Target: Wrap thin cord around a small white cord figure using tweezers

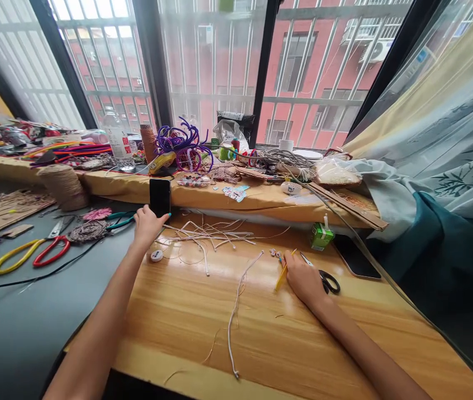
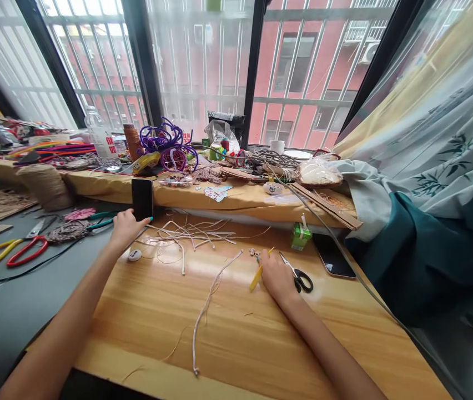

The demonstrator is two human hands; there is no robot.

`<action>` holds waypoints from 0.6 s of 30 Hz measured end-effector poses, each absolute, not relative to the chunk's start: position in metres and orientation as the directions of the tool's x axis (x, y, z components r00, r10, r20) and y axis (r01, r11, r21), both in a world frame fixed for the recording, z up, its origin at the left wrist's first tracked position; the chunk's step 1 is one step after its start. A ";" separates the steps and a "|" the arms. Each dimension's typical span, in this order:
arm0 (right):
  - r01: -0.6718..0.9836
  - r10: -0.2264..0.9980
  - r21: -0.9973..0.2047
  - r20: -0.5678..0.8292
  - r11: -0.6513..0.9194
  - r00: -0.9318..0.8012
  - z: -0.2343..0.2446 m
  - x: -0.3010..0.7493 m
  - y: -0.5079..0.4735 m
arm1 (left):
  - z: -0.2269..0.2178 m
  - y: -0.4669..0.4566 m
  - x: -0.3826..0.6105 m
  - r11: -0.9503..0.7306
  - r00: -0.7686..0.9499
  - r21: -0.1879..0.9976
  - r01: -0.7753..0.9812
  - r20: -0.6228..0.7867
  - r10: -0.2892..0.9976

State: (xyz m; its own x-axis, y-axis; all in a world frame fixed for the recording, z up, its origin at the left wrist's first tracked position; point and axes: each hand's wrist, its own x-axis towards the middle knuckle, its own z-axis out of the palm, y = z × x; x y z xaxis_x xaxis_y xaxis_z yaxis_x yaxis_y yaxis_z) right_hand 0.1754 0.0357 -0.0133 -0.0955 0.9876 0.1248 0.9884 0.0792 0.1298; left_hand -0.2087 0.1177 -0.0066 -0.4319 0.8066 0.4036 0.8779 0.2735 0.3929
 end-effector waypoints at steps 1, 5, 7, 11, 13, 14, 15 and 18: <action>0.987 0.984 0.141 0.148 0.080 -0.101 -0.017 0.175 0.034 | -0.006 0.127 -0.212 0.305 -0.477 0.421 0.854 0.403 0.781; 0.982 0.972 0.168 0.204 0.085 -0.119 -0.024 0.176 0.033 | 0.003 0.162 -0.216 0.350 -0.576 0.524 0.777 0.366 0.731; 0.981 0.968 0.177 0.220 0.085 -0.124 -0.025 0.178 0.035 | 0.006 0.173 -0.213 0.357 -0.609 0.568 0.741 0.347 0.713; 0.980 0.962 0.182 0.239 0.086 -0.129 -0.026 0.179 0.036 | 0.007 0.177 -0.206 0.367 -0.663 0.631 0.684 0.327 0.673; 0.979 0.962 0.186 0.245 0.080 -0.125 -0.027 0.179 0.037 | 0.007 0.177 -0.203 0.367 -0.678 0.649 0.667 0.323 0.660; 0.979 0.962 0.188 0.245 0.076 -0.122 -0.027 0.179 0.037 | 0.007 0.177 -0.202 0.367 -0.683 0.655 0.660 0.321 0.656; 0.979 0.963 0.190 0.243 0.073 -0.119 -0.027 0.179 0.037 | 0.007 0.177 -0.202 0.367 -0.687 0.661 0.654 0.317 0.653; 0.980 0.962 0.184 0.244 0.075 -0.120 -0.027 0.179 0.037 | 0.005 0.178 -0.201 0.372 -0.695 0.671 0.641 0.301 0.653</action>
